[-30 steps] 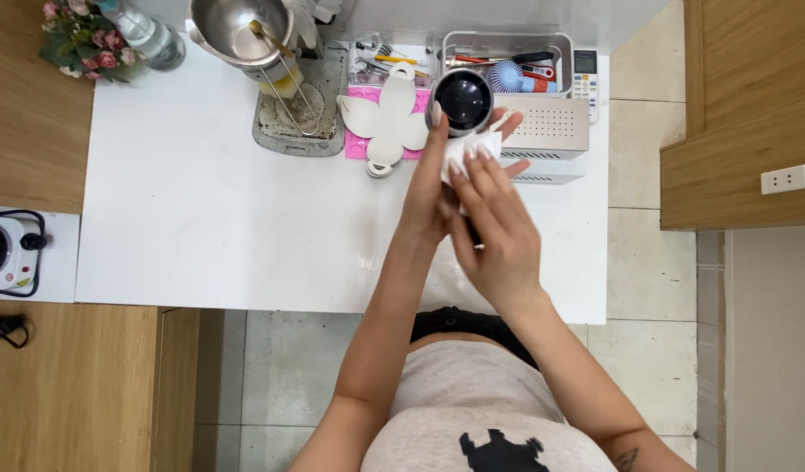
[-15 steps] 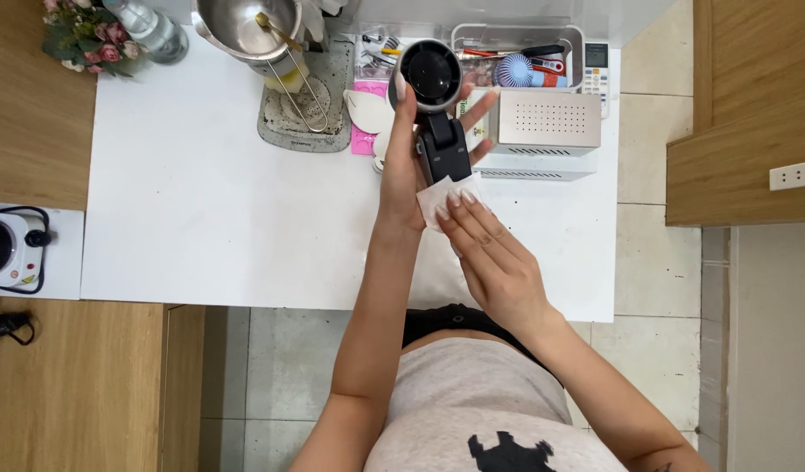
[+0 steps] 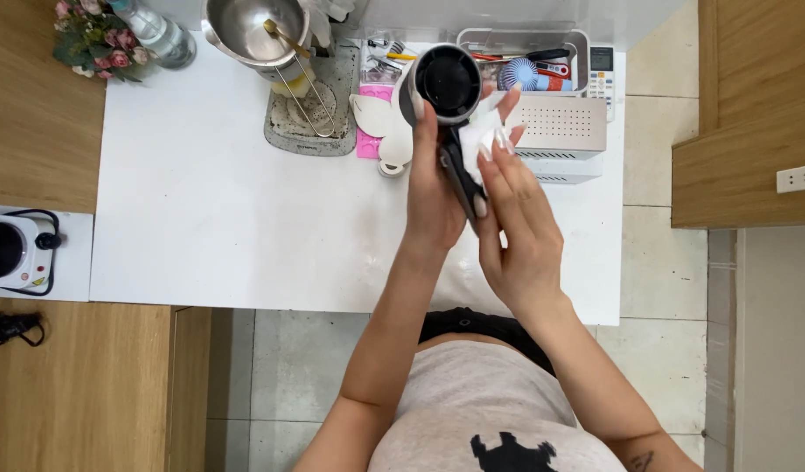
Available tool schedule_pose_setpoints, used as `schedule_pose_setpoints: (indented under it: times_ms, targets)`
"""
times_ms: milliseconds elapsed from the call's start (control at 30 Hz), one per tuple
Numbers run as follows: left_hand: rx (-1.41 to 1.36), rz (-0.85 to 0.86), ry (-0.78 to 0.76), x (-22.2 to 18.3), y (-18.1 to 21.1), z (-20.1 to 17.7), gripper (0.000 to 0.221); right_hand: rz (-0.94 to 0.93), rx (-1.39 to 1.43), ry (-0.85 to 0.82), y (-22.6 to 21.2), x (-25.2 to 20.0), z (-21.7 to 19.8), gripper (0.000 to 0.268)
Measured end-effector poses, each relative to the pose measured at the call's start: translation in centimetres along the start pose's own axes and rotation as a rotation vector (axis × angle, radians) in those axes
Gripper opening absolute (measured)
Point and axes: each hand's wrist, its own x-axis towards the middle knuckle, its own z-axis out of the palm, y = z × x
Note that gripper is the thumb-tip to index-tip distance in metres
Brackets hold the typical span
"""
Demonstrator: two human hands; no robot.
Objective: Organizing finished candles on a shelf and cleaning equipment in a production area.
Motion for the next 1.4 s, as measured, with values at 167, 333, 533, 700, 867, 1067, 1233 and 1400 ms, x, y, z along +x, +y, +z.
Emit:
schedule_pose_setpoints:
  times_ms: [167,333,533,700,867,1067,1233,1400]
  targets:
    - [0.081,0.131,-0.052,-0.1,1.0,2.2,0.064,-0.076,0.019,0.046,-1.3,0.6,-0.3,0.039]
    - [0.151,0.264,0.033,-0.2,1.1,4.2,0.062,0.010,0.130,0.100,-1.8,1.7,-0.4,0.040]
    - [0.018,0.275,-0.014,0.1,0.4,3.0,0.069,-0.094,0.044,0.083,-1.3,1.3,0.2,0.037]
    - [0.222,0.305,0.031,0.5,0.7,3.7,0.064,-0.038,0.064,0.136,-1.9,1.7,-0.1,0.036]
    - [0.125,0.228,0.051,0.5,0.8,3.4,0.068,-0.166,0.023,0.068,-0.8,0.8,-0.5,0.027]
    - [-0.275,0.160,-0.119,1.3,2.4,1.4,0.065,-0.121,0.258,0.090,2.8,-3.8,-1.5,0.023]
    - [-0.163,0.036,-0.120,1.2,1.6,1.3,0.059,0.527,0.475,0.317,2.8,-1.4,-3.0,0.027]
    - [-0.012,0.062,-0.078,1.4,0.3,2.3,0.057,-0.102,0.046,0.012,-0.7,2.3,-2.7,0.040]
